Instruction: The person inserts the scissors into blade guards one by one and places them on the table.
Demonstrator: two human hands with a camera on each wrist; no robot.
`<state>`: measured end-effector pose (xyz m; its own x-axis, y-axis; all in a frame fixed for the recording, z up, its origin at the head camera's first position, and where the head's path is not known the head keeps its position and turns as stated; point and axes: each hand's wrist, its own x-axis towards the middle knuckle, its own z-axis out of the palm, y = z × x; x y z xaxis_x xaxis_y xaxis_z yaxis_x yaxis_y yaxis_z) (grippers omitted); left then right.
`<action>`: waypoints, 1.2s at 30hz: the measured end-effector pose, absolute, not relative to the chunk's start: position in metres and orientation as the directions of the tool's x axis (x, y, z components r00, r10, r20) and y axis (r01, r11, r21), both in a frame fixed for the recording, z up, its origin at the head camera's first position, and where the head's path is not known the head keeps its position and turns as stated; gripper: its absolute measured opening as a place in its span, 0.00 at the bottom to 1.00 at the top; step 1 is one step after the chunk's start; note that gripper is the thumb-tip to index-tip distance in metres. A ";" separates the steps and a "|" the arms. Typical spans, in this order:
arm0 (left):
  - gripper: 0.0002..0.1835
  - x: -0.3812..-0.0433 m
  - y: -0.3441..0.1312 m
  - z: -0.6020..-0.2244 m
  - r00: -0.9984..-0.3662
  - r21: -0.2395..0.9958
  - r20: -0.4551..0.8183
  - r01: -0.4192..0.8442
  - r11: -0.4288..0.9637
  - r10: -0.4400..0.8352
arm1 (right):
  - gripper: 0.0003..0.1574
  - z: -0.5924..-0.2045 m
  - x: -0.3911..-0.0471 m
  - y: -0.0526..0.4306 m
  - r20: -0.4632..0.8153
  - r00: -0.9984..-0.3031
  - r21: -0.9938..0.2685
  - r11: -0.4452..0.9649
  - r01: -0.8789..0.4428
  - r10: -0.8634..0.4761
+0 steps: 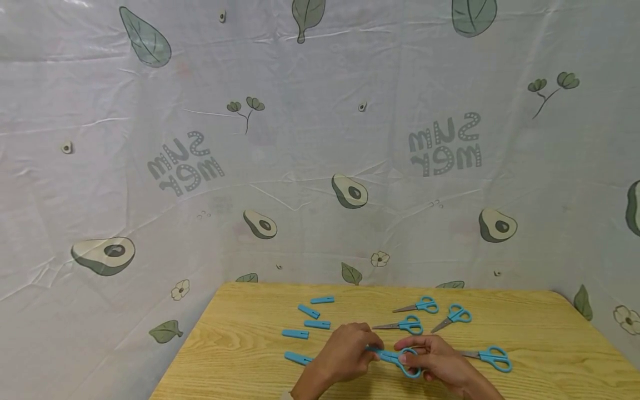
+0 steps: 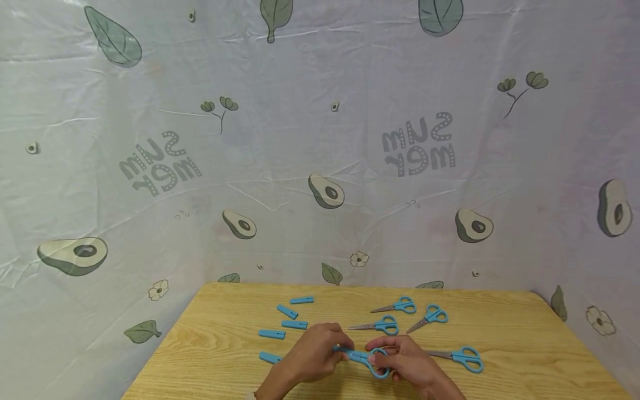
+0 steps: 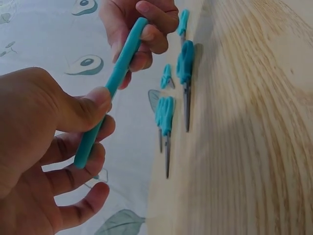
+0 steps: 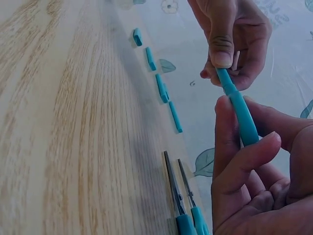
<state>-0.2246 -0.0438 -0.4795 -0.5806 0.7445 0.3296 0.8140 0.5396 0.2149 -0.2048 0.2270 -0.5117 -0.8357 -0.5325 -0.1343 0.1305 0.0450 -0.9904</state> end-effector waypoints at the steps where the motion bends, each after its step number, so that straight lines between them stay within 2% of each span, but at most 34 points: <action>1: 0.07 -0.224 -0.044 -0.480 -0.584 0.224 0.322 0.812 0.539 0.745 | 0.18 -0.512 -0.205 0.227 -0.137 -0.834 -0.990 0.045 0.134 -0.535; 8: 0.07 -0.227 -0.052 -0.485 -0.619 0.367 0.238 0.771 0.521 0.748 | 0.19 -0.514 -0.203 0.223 -0.163 -0.809 -0.985 0.048 0.165 -0.565; 13: 0.07 -0.229 -0.054 -0.487 -0.613 0.408 0.229 0.766 0.497 0.756 | 0.19 -0.514 -0.200 0.223 -0.177 -0.806 -0.983 0.059 0.175 -0.564; 24: 0.08 -0.226 -0.056 -0.488 -0.582 0.384 0.208 0.788 0.481 0.786 | 0.25 -0.514 -0.196 0.225 -0.202 -0.791 -0.978 0.081 0.190 -0.577; 30: 0.07 -0.223 -0.057 -0.493 -0.583 0.383 0.154 0.779 0.495 0.798 | 0.30 -0.517 -0.189 0.229 -0.230 -0.801 -0.973 0.155 0.172 -0.553; 36: 0.07 -0.218 -0.060 -0.498 -0.560 0.386 0.137 0.790 0.477 0.817 | 0.28 -0.521 -0.184 0.235 -0.202 -0.762 -0.978 0.090 0.186 -0.616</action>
<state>-0.2181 -0.0598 -0.4980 -0.5604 0.8168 0.1369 0.7895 0.4770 0.3862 -0.1836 0.2351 -0.5208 -0.7619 -0.6155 -0.2017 0.1863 0.0900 -0.9784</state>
